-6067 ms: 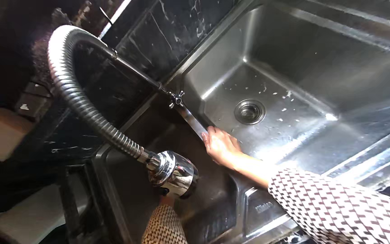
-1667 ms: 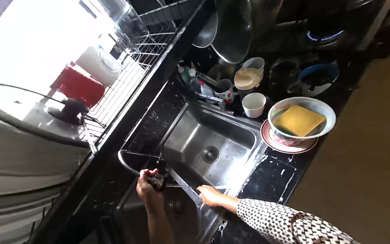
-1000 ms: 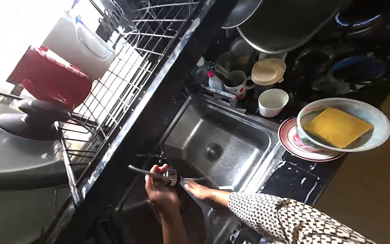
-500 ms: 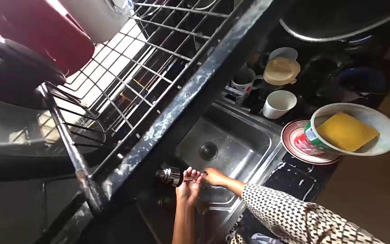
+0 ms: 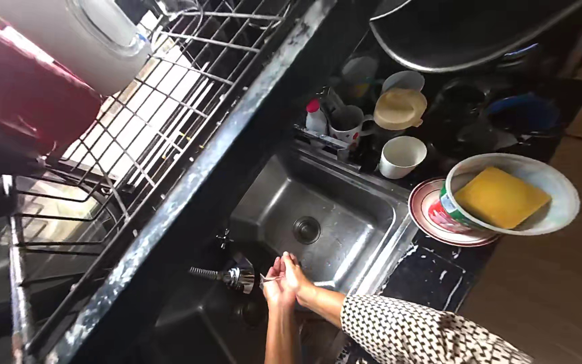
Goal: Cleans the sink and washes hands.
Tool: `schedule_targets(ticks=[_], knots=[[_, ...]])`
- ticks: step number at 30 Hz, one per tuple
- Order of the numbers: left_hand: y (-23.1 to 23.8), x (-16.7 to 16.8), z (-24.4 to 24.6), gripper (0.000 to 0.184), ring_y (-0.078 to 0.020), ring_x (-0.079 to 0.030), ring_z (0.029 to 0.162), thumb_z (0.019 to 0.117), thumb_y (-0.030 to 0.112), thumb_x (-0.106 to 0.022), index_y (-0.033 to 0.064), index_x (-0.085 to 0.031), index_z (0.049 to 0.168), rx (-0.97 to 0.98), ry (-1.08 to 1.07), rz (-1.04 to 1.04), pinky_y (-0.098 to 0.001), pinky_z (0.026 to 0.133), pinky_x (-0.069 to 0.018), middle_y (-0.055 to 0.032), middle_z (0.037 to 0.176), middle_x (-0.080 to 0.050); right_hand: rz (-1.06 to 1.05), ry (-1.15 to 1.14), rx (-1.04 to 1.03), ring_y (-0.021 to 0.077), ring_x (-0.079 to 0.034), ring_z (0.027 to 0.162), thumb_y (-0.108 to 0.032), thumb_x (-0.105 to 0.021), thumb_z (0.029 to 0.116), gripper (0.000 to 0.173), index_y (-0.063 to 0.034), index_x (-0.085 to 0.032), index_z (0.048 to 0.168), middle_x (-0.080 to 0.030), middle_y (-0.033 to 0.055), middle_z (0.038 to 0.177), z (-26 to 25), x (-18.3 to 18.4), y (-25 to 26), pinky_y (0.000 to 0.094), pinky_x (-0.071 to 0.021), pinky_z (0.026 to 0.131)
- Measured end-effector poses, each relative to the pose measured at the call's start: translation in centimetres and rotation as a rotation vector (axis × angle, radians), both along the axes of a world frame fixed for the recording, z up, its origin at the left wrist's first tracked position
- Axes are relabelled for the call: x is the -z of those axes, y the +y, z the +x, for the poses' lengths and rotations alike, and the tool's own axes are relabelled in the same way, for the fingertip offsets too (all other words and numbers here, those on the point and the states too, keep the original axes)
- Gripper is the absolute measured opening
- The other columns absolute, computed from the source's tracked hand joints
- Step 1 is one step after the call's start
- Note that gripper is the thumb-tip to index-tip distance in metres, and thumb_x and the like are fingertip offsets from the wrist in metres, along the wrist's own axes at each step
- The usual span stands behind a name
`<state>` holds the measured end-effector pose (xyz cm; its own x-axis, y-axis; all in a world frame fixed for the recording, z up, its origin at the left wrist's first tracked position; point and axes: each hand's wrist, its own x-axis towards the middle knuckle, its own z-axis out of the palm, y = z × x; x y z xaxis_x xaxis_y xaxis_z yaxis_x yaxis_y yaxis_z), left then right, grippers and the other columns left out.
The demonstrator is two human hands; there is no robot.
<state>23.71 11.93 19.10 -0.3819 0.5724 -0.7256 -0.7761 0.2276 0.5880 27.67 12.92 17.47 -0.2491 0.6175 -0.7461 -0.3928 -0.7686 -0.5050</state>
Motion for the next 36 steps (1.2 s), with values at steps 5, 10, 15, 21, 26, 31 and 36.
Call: schedule_targets(ticks=[5, 10, 15, 21, 26, 31, 36], knots=[[0.8, -0.7, -2.6, 0.042, -0.0305, -0.057, 0.120, 0.1097, 0.021, -0.028, -0.0029, -0.038, 0.143, -0.029, 0.199, 0.055, -0.0442, 0.098, -0.0498, -0.0222, 0.137, -0.052, 0.005, 0.114, -0.032, 0.0342, -0.039, 0.147, -0.045, -0.013, 0.1123, 0.067, 0.0023, -0.032, 0.156, -0.036, 0.0266, 0.159, -1.2, -3.9, 0.6, 0.0477, -0.0314, 0.121], [-0.2, 0.0, -2.2, 0.029, -0.0182, -0.066, 0.089, 0.1105, 0.018, -0.036, 0.0004, -0.051, 0.129, -0.034, 0.300, 0.038, -0.0319, 0.081, -0.0562, -0.0098, 0.105, -0.064, -0.044, 0.173, -0.026, 0.0264, -0.049, 0.137, -0.041, -0.014, 0.1132, 0.064, 0.0028, -0.045, 0.148, -0.049, 0.0227, 0.149, -0.7, -3.8, -0.3, 0.0408, -0.0374, 0.115], [-1.3, 2.1, -1.6, 0.029, -0.0140, -0.068, 0.074, 0.1100, 0.019, -0.032, 0.0073, -0.058, 0.104, -0.060, 0.093, 0.041, -0.0303, 0.071, -0.0586, -0.0031, 0.081, -0.067, -0.072, 0.043, 0.010, 0.0217, -0.059, 0.102, -0.032, -0.028, 0.1140, 0.046, -0.0013, -0.062, 0.114, -0.061, 0.0143, 0.109, -1.1, 0.0, -1.0, 0.0390, -0.0469, 0.094], [-0.9, 2.1, -1.4, 0.027, -0.0129, -0.066, 0.075, 0.1098, 0.018, -0.033, 0.0045, -0.057, 0.108, -0.018, 0.018, -0.033, -0.0265, 0.071, -0.0565, -0.0057, 0.086, -0.065, -0.053, -0.039, 0.043, 0.0230, -0.057, 0.110, -0.028, -0.030, 0.1140, 0.042, 0.0008, -0.061, 0.119, -0.060, 0.0169, 0.118, -1.1, 0.8, -0.9, 0.0393, -0.0456, 0.098], [-0.7, 2.1, -0.8, 0.030, -0.0149, -0.064, 0.085, 0.1096, 0.015, -0.035, -0.0039, -0.051, 0.127, 0.115, 0.137, -0.125, -0.0270, 0.077, -0.0546, -0.0129, 0.102, -0.063, -0.094, -0.080, 0.001, 0.0291, -0.053, 0.125, -0.033, -0.029, 0.1138, 0.047, 0.0000, -0.054, 0.135, -0.056, 0.0214, 0.136, -1.0, 2.2, -1.0, 0.0458, -0.0419, 0.105], [-2.2, 3.2, 0.4, 0.030, -0.0160, -0.066, 0.079, 0.1083, 0.011, -0.037, -0.0063, -0.062, 0.110, 0.646, 0.329, -0.140, -0.0337, 0.075, -0.0559, -0.0110, 0.089, -0.068, 0.030, -0.359, -0.234, 0.0419, -0.027, 0.150, -0.022, -0.045, 0.1095, 0.049, 0.0031, -0.041, 0.151, -0.026, 0.0284, 0.162, 4.4, 0.9, -2.1, 0.0533, -0.0259, 0.122], [-2.4, 3.3, 1.3, 0.040, -0.0223, -0.066, 0.105, 0.1104, 0.015, -0.036, -0.0050, -0.049, 0.142, 0.910, 0.342, -0.095, -0.0376, 0.087, -0.0543, -0.0203, 0.126, -0.064, 0.280, -0.594, -0.400, 0.0434, -0.019, 0.154, -0.018, -0.060, 0.1012, 0.066, -0.0053, -0.031, 0.159, -0.002, 0.0240, 0.170, 12.0, -0.5, -2.0, 0.0545, -0.0278, 0.121]])
